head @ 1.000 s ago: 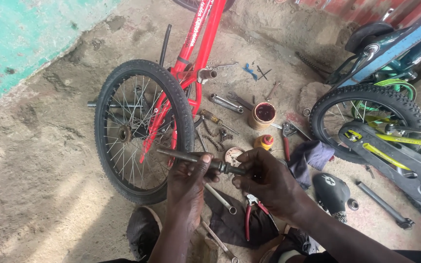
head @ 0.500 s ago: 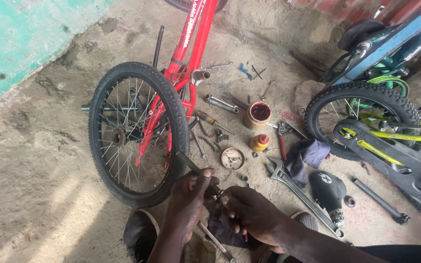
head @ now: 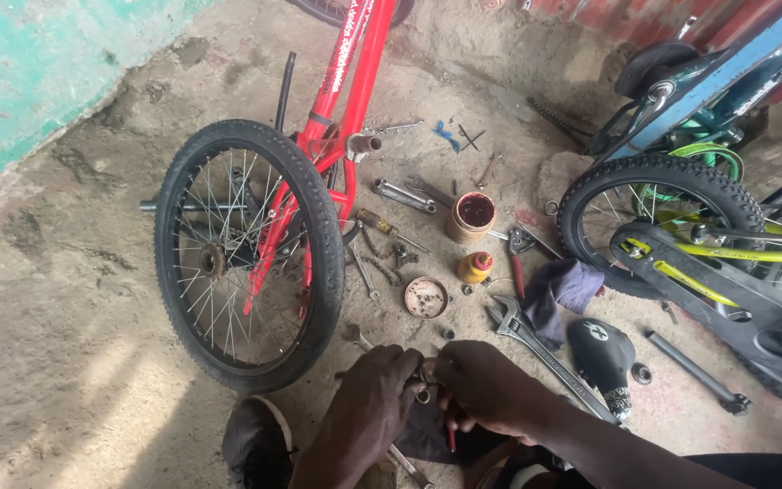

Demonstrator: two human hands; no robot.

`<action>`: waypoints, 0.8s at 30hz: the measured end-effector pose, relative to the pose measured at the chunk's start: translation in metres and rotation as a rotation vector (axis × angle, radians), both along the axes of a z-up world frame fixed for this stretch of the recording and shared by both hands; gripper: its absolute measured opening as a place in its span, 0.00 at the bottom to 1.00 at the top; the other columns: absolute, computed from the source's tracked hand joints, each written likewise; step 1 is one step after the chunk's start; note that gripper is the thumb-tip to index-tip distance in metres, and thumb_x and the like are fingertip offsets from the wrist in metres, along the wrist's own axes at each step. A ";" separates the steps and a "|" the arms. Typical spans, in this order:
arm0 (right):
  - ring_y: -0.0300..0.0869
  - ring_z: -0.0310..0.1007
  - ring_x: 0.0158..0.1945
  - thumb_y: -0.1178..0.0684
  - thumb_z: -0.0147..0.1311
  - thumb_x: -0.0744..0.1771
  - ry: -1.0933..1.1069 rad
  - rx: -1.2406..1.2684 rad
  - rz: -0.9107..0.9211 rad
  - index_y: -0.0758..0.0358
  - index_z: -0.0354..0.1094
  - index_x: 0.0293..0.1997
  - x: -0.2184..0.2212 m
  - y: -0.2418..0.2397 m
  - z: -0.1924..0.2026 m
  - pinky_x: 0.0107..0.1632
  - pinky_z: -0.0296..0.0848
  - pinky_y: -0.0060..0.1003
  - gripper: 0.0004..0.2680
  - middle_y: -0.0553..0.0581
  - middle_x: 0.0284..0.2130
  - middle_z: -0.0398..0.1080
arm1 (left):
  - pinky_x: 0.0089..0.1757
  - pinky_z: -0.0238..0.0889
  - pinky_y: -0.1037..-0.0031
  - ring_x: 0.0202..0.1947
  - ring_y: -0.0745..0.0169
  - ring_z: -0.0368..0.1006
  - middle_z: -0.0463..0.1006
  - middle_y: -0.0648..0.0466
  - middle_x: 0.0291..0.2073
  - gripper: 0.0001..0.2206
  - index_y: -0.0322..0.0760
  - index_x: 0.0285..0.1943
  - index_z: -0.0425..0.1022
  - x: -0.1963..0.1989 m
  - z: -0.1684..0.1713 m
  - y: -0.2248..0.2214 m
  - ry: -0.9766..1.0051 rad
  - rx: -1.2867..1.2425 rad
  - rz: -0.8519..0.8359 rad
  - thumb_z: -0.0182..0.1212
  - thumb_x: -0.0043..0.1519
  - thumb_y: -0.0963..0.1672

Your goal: Adjusting the tension and components of a bicycle wheel axle using a wrench and pliers.

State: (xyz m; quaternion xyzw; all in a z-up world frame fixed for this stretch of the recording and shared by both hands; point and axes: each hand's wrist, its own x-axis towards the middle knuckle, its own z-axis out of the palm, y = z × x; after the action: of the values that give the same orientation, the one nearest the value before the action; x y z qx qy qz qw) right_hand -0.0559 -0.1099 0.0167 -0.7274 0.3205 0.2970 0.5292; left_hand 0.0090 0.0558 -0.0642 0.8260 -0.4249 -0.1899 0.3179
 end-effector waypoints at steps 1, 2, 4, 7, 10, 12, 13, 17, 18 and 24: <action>0.39 0.69 0.22 0.49 0.45 0.73 -0.001 0.001 0.002 0.68 0.72 0.39 -0.002 0.001 -0.005 0.26 0.70 0.31 0.13 0.57 0.24 0.73 | 0.34 0.70 0.61 0.32 0.55 0.76 0.76 0.50 0.32 0.09 0.37 0.44 0.73 -0.001 0.000 0.000 -0.001 0.001 0.002 0.63 0.56 0.38; 0.42 0.70 0.24 0.52 0.46 0.73 -0.026 0.109 -0.149 0.69 0.69 0.42 -0.003 0.001 -0.009 0.28 0.70 0.33 0.09 0.59 0.26 0.72 | 0.33 0.72 0.65 0.31 0.58 0.75 0.76 0.49 0.34 0.08 0.35 0.45 0.73 -0.002 0.000 -0.001 0.068 -0.007 0.011 0.61 0.59 0.38; 0.44 0.71 0.27 0.55 0.47 0.72 -0.053 0.216 -0.301 0.69 0.67 0.45 -0.004 0.002 -0.012 0.30 0.71 0.35 0.07 0.61 0.29 0.71 | 0.33 0.73 0.70 0.30 0.61 0.75 0.76 0.49 0.36 0.07 0.34 0.47 0.73 -0.002 0.000 -0.003 0.135 -0.016 0.017 0.59 0.61 0.38; 0.40 0.67 0.27 0.49 0.44 0.73 -0.048 0.156 -0.313 0.67 0.68 0.41 -0.006 0.006 -0.013 0.31 0.66 0.34 0.12 0.57 0.28 0.69 | 0.29 0.67 0.64 0.25 0.60 0.74 0.77 0.52 0.31 0.03 0.38 0.43 0.69 -0.004 -0.001 -0.003 0.153 -0.082 0.060 0.56 0.63 0.39; 0.37 0.62 0.24 0.49 0.46 0.73 -0.079 0.095 -0.287 0.65 0.68 0.37 -0.008 0.004 -0.021 0.27 0.62 0.32 0.11 0.54 0.24 0.67 | 0.29 0.71 0.68 0.24 0.63 0.75 0.77 0.52 0.31 0.03 0.37 0.43 0.72 -0.002 -0.001 -0.002 0.072 -0.004 0.021 0.61 0.62 0.40; 0.38 0.61 0.24 0.47 0.46 0.73 -0.085 0.109 -0.284 0.65 0.67 0.36 -0.010 0.003 -0.022 0.28 0.63 0.33 0.12 0.55 0.23 0.65 | 0.34 0.71 0.64 0.30 0.59 0.78 0.79 0.52 0.34 0.04 0.38 0.44 0.74 -0.001 0.004 -0.001 0.128 0.009 0.032 0.59 0.63 0.41; 0.38 0.61 0.24 0.47 0.46 0.73 -0.086 0.105 -0.286 0.65 0.67 0.36 -0.011 0.002 -0.027 0.28 0.63 0.33 0.12 0.55 0.23 0.65 | 0.34 0.71 0.64 0.30 0.59 0.78 0.79 0.52 0.34 0.04 0.38 0.44 0.74 0.000 0.010 -0.003 0.128 0.005 0.030 0.59 0.63 0.41; 0.39 0.61 0.24 0.55 0.51 0.72 -0.219 0.165 -0.323 0.66 0.67 0.38 -0.014 0.001 -0.034 0.28 0.59 0.33 0.06 0.56 0.24 0.65 | 0.29 0.67 0.71 0.25 0.65 0.76 0.85 0.53 0.34 0.06 0.36 0.41 0.80 0.000 0.031 0.001 0.407 -0.225 0.032 0.57 0.62 0.40; 0.38 0.60 0.25 0.55 0.50 0.72 -0.243 0.165 -0.281 0.65 0.67 0.39 -0.014 0.000 -0.032 0.28 0.58 0.33 0.06 0.55 0.24 0.63 | 0.29 0.66 0.72 0.25 0.66 0.77 0.87 0.52 0.33 0.08 0.35 0.41 0.82 0.001 0.036 0.002 0.490 -0.301 0.028 0.56 0.62 0.41; 0.42 0.65 0.25 0.55 0.51 0.72 -0.182 0.122 -0.390 0.68 0.65 0.41 -0.004 0.001 -0.022 0.29 0.65 0.35 0.06 0.59 0.25 0.67 | 0.37 0.77 0.83 0.36 0.63 0.77 0.76 0.47 0.40 0.12 0.29 0.50 0.77 -0.002 -0.019 -0.015 0.036 -0.434 0.115 0.63 0.58 0.35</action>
State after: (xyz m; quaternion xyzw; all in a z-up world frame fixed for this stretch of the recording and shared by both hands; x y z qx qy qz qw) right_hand -0.0597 -0.1087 -0.0053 -0.6420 0.3874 0.1410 0.6464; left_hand 0.0068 0.0412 -0.0833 0.7576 -0.4022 -0.0903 0.5061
